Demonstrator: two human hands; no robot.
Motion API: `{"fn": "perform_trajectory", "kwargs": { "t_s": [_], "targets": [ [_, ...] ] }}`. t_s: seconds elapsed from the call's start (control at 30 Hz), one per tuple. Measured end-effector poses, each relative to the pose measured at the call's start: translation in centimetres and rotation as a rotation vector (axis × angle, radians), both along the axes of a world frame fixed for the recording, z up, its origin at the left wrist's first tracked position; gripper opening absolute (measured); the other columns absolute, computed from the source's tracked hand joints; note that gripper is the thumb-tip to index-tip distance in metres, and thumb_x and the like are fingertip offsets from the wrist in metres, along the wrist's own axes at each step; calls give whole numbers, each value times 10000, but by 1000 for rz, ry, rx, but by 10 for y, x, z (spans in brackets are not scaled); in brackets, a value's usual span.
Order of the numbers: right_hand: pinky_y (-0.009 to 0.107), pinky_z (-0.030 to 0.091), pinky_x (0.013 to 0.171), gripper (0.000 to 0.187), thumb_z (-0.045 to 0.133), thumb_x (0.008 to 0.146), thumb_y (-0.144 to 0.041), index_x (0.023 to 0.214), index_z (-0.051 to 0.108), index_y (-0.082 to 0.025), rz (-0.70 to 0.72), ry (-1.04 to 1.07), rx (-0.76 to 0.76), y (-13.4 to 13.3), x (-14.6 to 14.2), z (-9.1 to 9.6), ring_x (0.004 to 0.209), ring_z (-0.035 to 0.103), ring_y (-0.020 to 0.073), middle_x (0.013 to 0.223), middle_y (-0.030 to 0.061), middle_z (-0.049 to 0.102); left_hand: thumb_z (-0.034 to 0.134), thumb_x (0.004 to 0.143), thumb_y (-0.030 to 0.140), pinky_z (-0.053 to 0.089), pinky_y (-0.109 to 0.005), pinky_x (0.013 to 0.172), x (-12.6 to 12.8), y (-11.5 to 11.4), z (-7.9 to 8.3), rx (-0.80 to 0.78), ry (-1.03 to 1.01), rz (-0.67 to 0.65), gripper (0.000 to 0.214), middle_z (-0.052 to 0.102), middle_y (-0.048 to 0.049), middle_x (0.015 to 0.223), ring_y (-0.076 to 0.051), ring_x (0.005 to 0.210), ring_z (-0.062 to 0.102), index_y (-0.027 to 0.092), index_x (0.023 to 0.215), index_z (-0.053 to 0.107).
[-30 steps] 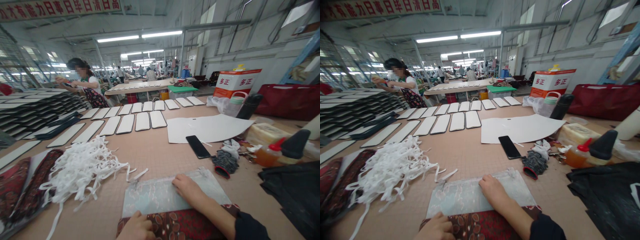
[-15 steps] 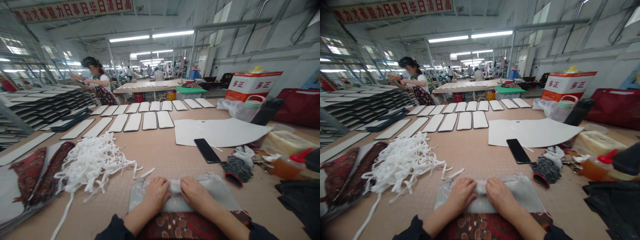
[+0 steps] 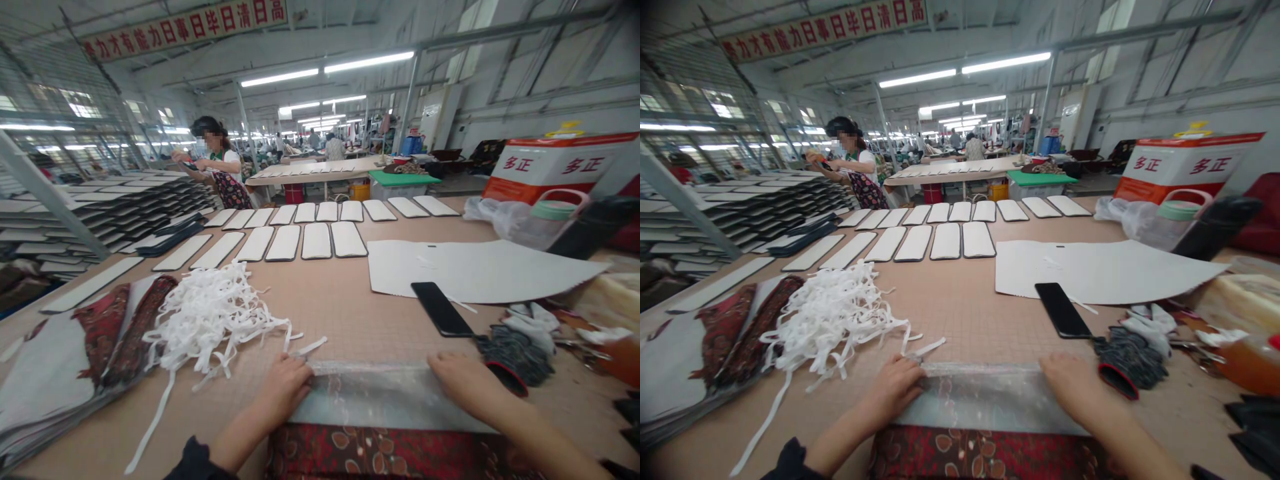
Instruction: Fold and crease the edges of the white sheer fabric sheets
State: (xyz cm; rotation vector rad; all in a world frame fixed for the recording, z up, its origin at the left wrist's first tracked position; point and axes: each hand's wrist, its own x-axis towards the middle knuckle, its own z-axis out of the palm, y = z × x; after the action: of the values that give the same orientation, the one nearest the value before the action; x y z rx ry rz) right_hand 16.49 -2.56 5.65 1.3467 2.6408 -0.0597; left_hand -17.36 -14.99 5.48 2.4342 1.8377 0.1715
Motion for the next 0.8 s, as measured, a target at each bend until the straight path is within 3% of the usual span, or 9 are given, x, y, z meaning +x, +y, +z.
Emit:
{"fn": "perform_trajectory", "kwargs": {
  "t_s": [0.17,0.27,0.33,0.47,0.53,0.57,0.67,0.73,0.8],
  "targets": [
    [336,392,779,259,388,790,-111,909,608,-180,334,267,-89,-18,-135,18,895,568,216,924,88,631,490,819,202,335,-340,797,6,3,-5,98,-3,-93,89,604,1,788,-161,782,524,201,781,570],
    [304,371,834,236,399,828,-168,965,589,-191,409,438,-117,-27,-200,8,964,538,183,997,66,621,397,860,167,342,-342,819,11,4,-7,154,24,-155,201,598,-6,767,-148,763,523,191,751,564],
    [304,354,862,197,428,824,-199,918,600,-181,389,467,-134,-27,-221,-6,984,524,181,1014,66,617,353,879,159,362,-332,786,11,1,-7,178,57,-181,243,593,-17,772,-145,736,521,182,746,555],
    [295,368,818,128,495,782,-235,816,598,-167,279,501,-195,-18,-220,-26,892,543,178,896,53,637,367,886,189,387,-327,737,10,-7,-2,198,84,-193,207,593,-35,795,-159,734,527,177,812,559],
    [289,373,791,127,489,781,-229,816,595,-169,245,540,-215,-15,-212,-27,850,551,174,847,48,643,450,862,286,392,-352,793,6,-7,1,204,27,-155,167,604,-45,899,-181,824,538,198,957,556],
    [285,374,780,131,480,783,-224,814,595,-169,232,558,-226,-14,-208,-25,832,554,172,832,49,646,488,840,345,386,-370,838,2,-4,1,226,-16,-112,249,598,-55,981,-196,899,533,210,1045,531],
    [263,380,739,156,445,793,-214,820,594,-174,189,661,-288,-12,-199,-16,798,562,157,830,44,652,497,822,405,342,-411,948,-22,9,-7,361,-92,142,463,520,-111,1194,-232,1107,458,186,1222,417],
    [253,384,714,181,417,798,-220,821,593,-180,152,748,-338,-8,-191,-9,787,566,149,833,36,653,466,842,331,316,-443,978,-46,20,-17,414,-36,335,439,494,-141,1240,-249,1160,429,156,1240,409],
    [260,389,693,202,398,799,-241,801,591,-181,74,800,-351,3,-175,-6,769,566,153,811,36,649,434,849,236,255,-487,1014,-71,28,-27,399,57,420,356,499,-125,1255,-258,1193,410,179,1198,470]
  ]
}}
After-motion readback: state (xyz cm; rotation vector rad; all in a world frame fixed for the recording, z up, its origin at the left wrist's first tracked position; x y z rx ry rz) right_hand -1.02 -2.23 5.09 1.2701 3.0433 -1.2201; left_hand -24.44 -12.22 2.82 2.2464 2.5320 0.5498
